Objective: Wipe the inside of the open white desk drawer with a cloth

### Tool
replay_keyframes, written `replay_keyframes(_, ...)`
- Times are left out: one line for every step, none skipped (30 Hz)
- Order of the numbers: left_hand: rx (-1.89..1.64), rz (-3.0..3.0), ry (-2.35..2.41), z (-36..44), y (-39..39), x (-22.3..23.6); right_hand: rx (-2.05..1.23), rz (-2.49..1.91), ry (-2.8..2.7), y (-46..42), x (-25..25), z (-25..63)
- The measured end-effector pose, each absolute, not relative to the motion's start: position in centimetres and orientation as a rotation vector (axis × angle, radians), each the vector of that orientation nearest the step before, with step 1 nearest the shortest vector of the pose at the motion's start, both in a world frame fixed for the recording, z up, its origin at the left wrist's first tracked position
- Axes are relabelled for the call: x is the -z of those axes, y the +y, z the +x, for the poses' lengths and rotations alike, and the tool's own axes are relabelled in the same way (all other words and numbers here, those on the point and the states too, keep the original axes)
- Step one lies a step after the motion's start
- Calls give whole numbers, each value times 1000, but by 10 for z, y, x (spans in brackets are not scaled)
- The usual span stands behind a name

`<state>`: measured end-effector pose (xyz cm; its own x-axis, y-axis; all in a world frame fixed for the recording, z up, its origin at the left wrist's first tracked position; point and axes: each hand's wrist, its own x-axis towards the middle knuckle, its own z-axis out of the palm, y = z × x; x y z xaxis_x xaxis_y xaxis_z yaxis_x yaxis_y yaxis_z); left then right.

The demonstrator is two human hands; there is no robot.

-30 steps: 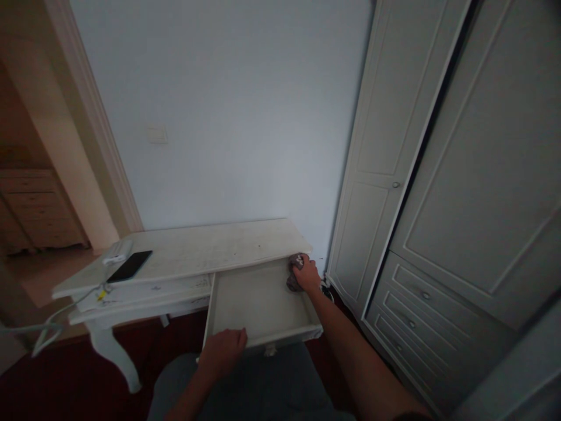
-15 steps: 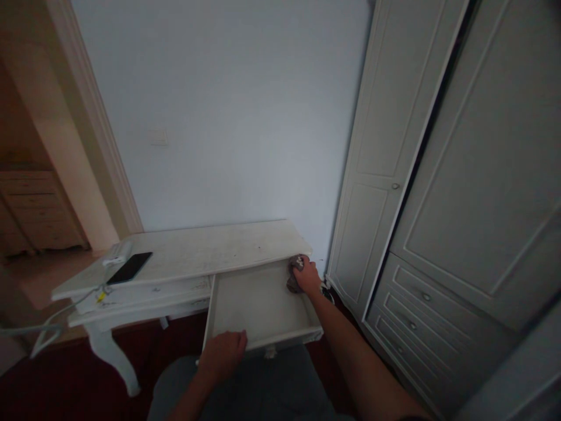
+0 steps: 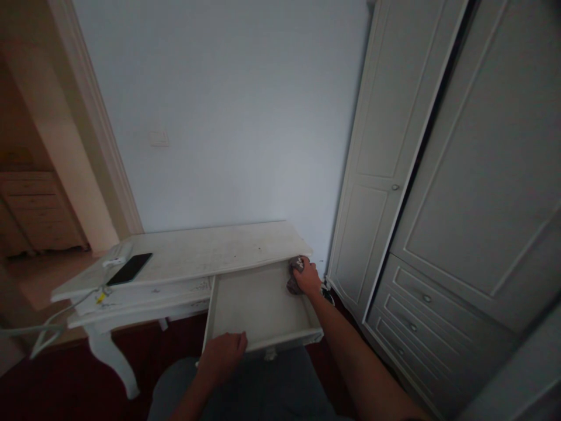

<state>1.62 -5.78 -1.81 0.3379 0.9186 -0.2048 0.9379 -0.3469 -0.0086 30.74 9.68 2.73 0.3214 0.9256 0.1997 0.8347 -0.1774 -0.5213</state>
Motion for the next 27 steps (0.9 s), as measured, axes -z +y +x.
replay_keyframes(273,2473,1743,17,-57,19,-217,-2044,-1546,97,-27,307)
replay_keyframes(283,2469,1759,17,-57,19,-216,-2043,-1545,96,-27,307)
replay_keyframes(289,2466,1772,18,-57,18,-216,-2041,-1545,96,-27,307)
replay_keyframes(291,2462,1783,18,-58,17,-215,-2039,-1545,96,-27,308)
replay_keyframes(290,2462,1789,19,-58,16,-213,-2036,-1545,97,-27,308)
replay_keyframes(290,2463,1791,19,-59,15,-212,-2034,-1544,97,-26,308)
replay_keyframes(290,2466,1790,19,-59,14,-210,-2032,-1544,98,-25,308)
replay_keyframes(291,2471,1785,19,-60,12,-207,-2031,-1543,98,-24,309)
replay_keyframes(293,2475,1782,19,-60,12,-205,-2031,-1542,99,-23,309)
replay_keyframes(294,2476,1781,19,-61,12,-204,-2031,-1542,100,-22,309)
replay_keyframes(295,2474,1782,19,-61,12,-203,-2031,-1541,100,-21,310)
replay_keyframes(296,2473,1784,19,-60,13,-202,-2032,-1541,101,-21,310)
replay_keyframes(297,2473,1782,18,-60,14,-203,-2032,-1540,101,-20,310)
replay_keyframes(301,2474,1776,17,-60,15,-204,-2033,-1540,102,-20,310)
replay_keyframes(304,2474,1770,17,-59,17,-207,-2033,-1540,102,-20,310)
replay_keyframes(304,2475,1764,16,-59,18,-209,-2033,-1541,101,-20,310)
replay_keyframes(307,2474,1758,15,-58,19,-210,-2033,-1542,101,-20,310)
replay_keyframes(312,2477,1750,15,-58,20,-211,-2034,-1543,101,-21,310)
replay_keyframes(320,2484,1743,14,-58,20,-212,-2034,-1543,100,-21,310)
replay_keyframes(330,2496,1738,14,-58,20,-212,-2034,-1543,100,-21,310)
replay_keyframes(342,2509,1735,15,-59,20,-212,-2034,-1542,100,-21,310)
replay_keyframes(353,2520,1733,15,-59,19,-212,-2033,-1542,100,-22,310)
replay_keyframes(361,2524,1737,16,-59,18,-214,-2034,-1541,100,-22,310)
replay_keyframes(362,2529,1740,16,-59,17,-215,-2035,-1540,100,-21,310)
replay_keyframes(365,2532,1740,17,-60,17,-217,-2037,-1539,100,-21,310)
replay_keyframes(367,2537,1736,17,-60,16,-218,-2037,-1538,101,-21,310)
replay_keyframes(368,2544,1731,17,-60,16,-218,-2037,-1537,101,-20,310)
